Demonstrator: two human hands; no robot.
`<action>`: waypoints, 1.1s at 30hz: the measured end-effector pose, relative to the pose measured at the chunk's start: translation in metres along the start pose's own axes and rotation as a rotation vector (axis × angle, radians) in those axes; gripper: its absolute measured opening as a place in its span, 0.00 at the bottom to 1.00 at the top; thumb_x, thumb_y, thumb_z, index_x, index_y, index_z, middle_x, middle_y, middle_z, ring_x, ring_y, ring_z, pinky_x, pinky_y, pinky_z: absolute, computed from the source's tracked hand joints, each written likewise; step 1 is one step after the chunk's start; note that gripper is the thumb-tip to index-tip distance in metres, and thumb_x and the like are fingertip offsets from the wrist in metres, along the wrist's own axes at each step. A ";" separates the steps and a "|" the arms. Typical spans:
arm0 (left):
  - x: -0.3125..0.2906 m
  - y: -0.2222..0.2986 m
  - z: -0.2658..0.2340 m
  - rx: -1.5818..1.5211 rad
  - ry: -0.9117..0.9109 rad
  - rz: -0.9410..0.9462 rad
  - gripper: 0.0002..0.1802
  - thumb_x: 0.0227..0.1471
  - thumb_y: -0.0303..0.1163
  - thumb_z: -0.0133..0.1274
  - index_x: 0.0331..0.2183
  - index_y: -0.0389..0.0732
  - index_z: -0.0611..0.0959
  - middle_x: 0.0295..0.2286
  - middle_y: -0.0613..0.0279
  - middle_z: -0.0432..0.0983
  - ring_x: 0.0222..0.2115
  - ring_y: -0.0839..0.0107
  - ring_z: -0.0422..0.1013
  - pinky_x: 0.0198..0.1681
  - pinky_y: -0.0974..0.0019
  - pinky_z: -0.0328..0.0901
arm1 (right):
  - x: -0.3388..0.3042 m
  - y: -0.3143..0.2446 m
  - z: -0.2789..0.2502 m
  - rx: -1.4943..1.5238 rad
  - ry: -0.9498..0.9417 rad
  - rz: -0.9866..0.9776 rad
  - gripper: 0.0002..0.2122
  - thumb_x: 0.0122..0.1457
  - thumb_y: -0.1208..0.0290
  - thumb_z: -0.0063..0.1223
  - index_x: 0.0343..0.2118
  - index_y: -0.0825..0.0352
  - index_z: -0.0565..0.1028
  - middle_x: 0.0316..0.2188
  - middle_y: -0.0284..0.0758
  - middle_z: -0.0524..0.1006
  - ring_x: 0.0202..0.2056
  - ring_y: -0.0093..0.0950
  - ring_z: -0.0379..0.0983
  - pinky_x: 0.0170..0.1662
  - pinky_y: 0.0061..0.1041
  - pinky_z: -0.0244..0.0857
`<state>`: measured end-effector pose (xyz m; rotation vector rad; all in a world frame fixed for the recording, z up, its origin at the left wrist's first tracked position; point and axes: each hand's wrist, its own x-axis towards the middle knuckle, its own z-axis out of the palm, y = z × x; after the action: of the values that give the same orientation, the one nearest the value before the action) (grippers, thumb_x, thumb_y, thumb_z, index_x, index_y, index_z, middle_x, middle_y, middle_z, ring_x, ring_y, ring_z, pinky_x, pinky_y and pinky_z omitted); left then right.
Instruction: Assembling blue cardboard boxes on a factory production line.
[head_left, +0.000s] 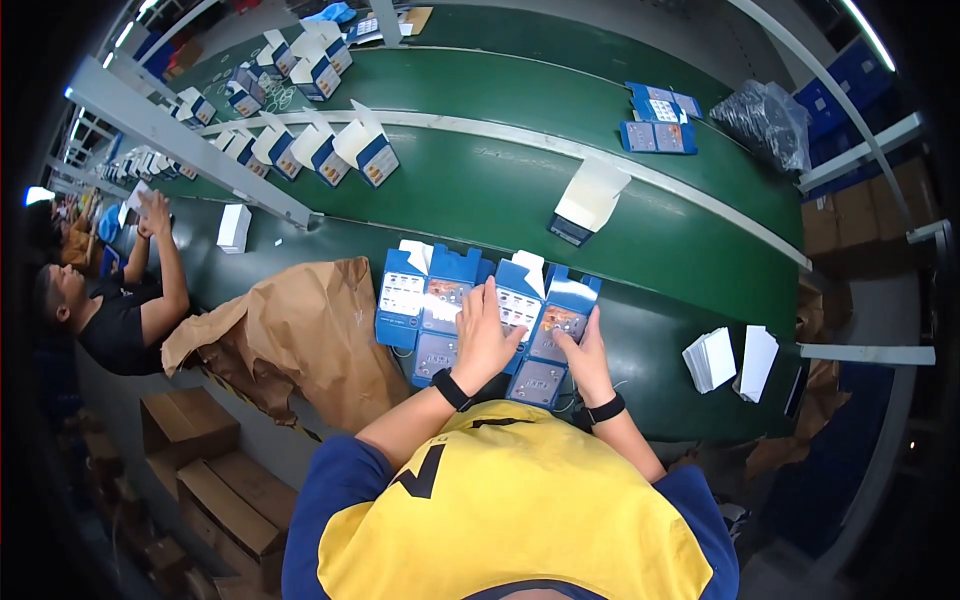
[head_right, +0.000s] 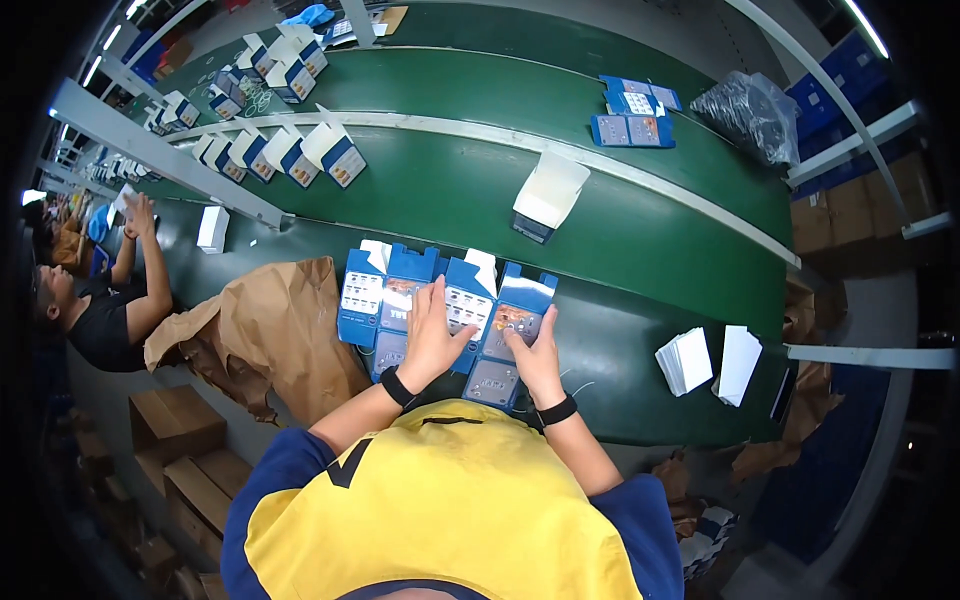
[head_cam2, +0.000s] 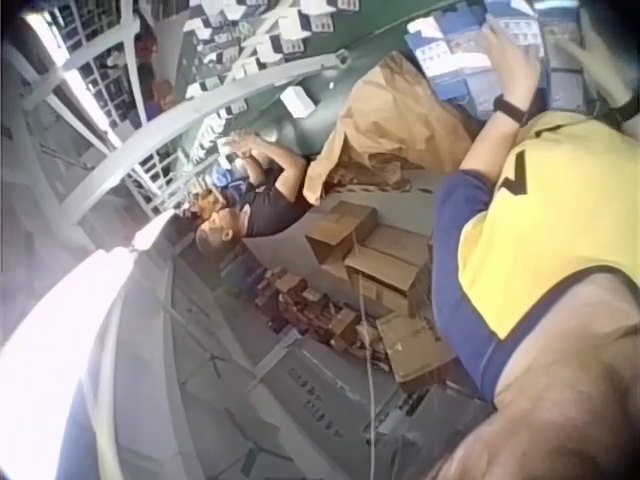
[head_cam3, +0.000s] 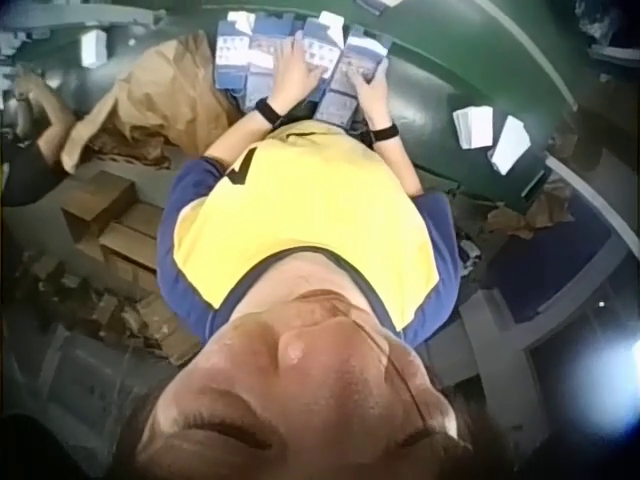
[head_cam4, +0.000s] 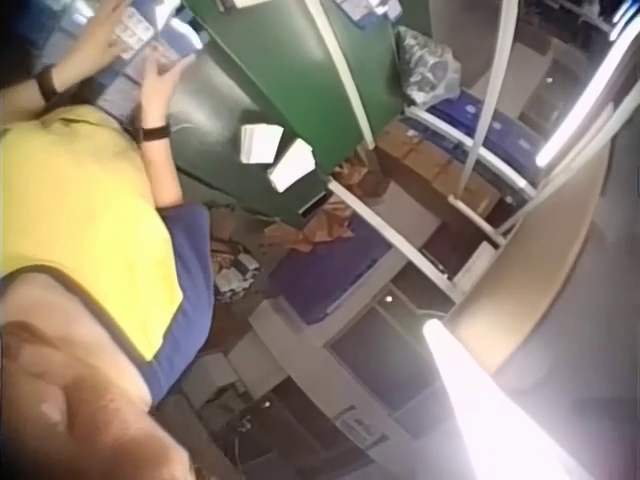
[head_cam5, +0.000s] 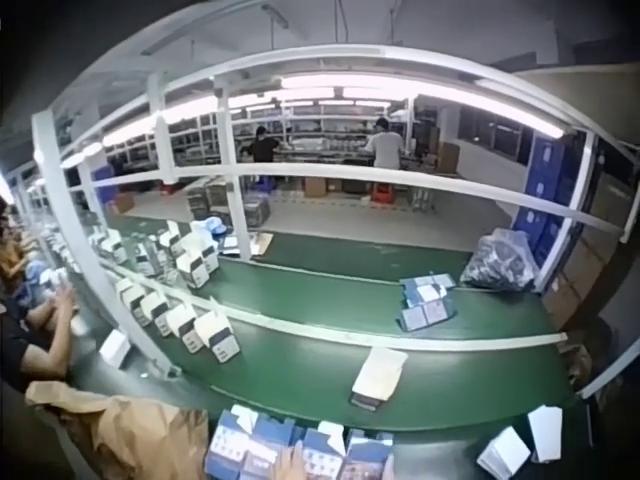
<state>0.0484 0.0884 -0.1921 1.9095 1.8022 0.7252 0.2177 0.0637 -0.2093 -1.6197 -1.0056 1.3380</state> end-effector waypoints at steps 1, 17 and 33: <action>-0.001 0.003 -0.002 -0.170 0.068 -0.007 0.39 0.37 0.34 0.63 0.49 0.32 0.62 0.40 0.51 0.64 0.40 0.60 0.64 0.43 0.63 0.60 | -0.009 -0.008 0.003 -0.002 0.056 -0.057 0.31 0.54 0.72 0.52 0.57 0.75 0.51 0.53 0.41 0.62 0.51 0.26 0.61 0.54 0.26 0.54; -0.016 0.071 -0.066 -1.421 -0.608 0.348 0.43 0.44 0.31 0.58 0.55 0.33 0.52 0.52 0.50 0.56 0.53 0.64 0.56 0.57 0.65 0.47 | -0.038 -0.057 -0.029 0.498 -0.407 -0.241 0.58 0.31 0.58 0.72 0.61 0.68 0.41 0.60 0.40 0.50 0.58 0.31 0.51 0.59 0.31 0.45; -0.006 0.061 -0.089 -0.608 -0.297 0.485 0.49 0.35 0.31 0.65 0.56 0.47 0.54 0.50 0.46 0.55 0.52 0.47 0.55 0.56 0.51 0.48 | -0.067 -0.113 -0.037 0.343 -0.227 -0.498 0.42 0.43 0.67 0.65 0.59 0.67 0.49 0.55 0.42 0.58 0.56 0.33 0.55 0.58 0.32 0.48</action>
<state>0.0403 0.0727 -0.0850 1.8915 0.8096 0.9484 0.2357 0.0404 -0.0760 -0.9008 -1.1459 1.2738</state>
